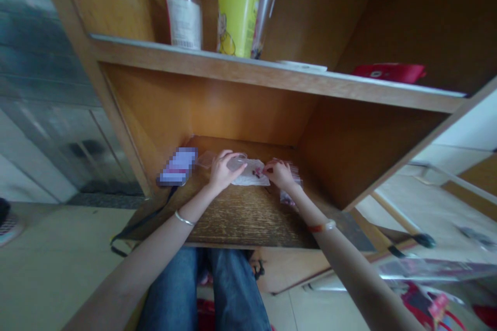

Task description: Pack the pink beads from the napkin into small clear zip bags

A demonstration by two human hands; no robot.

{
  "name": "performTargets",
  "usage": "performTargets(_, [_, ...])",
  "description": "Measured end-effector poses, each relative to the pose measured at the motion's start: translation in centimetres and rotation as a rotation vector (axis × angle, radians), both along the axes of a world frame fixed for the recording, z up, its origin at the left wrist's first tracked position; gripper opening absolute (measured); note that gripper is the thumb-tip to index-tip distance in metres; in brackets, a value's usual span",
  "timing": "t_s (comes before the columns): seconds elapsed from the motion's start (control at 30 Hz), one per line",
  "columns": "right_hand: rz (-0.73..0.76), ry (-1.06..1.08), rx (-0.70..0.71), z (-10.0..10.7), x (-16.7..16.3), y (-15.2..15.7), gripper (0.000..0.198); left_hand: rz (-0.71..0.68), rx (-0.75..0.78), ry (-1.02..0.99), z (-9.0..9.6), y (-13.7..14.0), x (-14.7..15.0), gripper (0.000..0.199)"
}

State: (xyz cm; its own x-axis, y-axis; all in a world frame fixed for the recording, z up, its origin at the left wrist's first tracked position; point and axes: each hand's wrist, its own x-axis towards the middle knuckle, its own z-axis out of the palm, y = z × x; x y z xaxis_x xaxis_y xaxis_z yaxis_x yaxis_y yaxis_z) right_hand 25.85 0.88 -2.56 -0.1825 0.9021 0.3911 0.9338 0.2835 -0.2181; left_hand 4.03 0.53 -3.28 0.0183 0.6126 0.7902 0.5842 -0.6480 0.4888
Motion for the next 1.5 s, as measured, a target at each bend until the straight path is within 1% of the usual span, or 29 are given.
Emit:
performTargets(0.07, [-0.026,0.043,0.089,0.9,-0.7,-0.2,0.015,-0.002,-0.001,0.003,-0.1,0.1,0.0,0.030])
performTargets(0.13, [-0.019,0.123,0.219,2.2,-1.7,-0.6,0.014,-0.012,0.003,0.012,-0.2,0.2,0.1,0.030])
performTargets(0.2, [0.026,0.222,0.324,3.5,-2.9,-0.9,0.015,-0.014,0.008,0.019,-0.4,0.3,0.1,0.030])
performTargets(0.27, [0.104,0.286,0.349,4.5,-4.1,-1.0,0.017,-0.002,0.010,0.019,-0.5,0.5,0.0,0.031])
performTargets(0.33, [0.188,0.292,0.322,4.9,-4.9,-0.9,0.018,0.007,0.008,0.020,-0.6,0.5,0.0,0.033])
performTargets(0.43, [0.249,0.259,0.251,4.3,-5.2,-0.3,0.019,0.006,0.010,0.015,-0.5,0.5,-0.1,0.033])
performTargets(0.5, [0.222,0.258,0.235,3.6,-4.6,0.3,0.021,-0.001,0.008,0.006,-0.3,0.4,-0.1,0.031])
performTargets(0.6, [0.143,0.241,0.216,2.5,-3.1,1.2,0.021,-0.020,-0.002,-0.008,-0.1,0.2,-0.1,0.029])
performTargets(0.73, [0.087,0.126,0.010,1.3,-1.3,1.8,0.018,-0.015,0.000,-0.032,-0.2,0.2,-0.1,0.031])
performTargets(0.77, [0.059,0.093,-0.026,1.0,-1.1,1.7,0.019,-0.016,0.001,-0.035,-0.2,0.3,-0.1,0.031])
performTargets(0.87, [-0.029,-0.021,-0.075,0.2,-1.1,1.5,0.028,-0.029,0.000,-0.039,-0.4,0.4,-0.1,0.031])
performTargets(0.93, [-0.045,-0.088,-0.115,-0.1,-1.2,1.3,0.032,-0.030,0.002,-0.042,-0.4,0.4,-0.1,0.030])
performTargets(1.03, [-0.048,-0.123,-0.150,-0.4,-1.3,1.2,0.029,-0.030,-0.001,-0.042,-0.3,0.3,-0.1,0.030])
performTargets(1.23, [-0.074,-0.047,-0.044,-0.8,-0.6,1.1,0.020,-0.044,-0.002,-0.037,-0.2,0.3,0.0,0.030])
performTargets(1.33, [-0.082,0.016,0.023,-0.6,-0.6,1.1,0.017,-0.043,0.000,-0.037,-0.2,0.2,0.0,0.030])
performTargets(1.43, [-0.064,0.181,0.171,0.4,-1.3,0.9,0.015,-0.051,-0.004,-0.024,-0.2,0.1,0.0,0.030])
performTargets(1.5, [0.011,0.328,0.298,1.4,-2.1,0.5,0.016,-0.057,0.000,-0.013,-0.3,0.1,0.1,0.031])
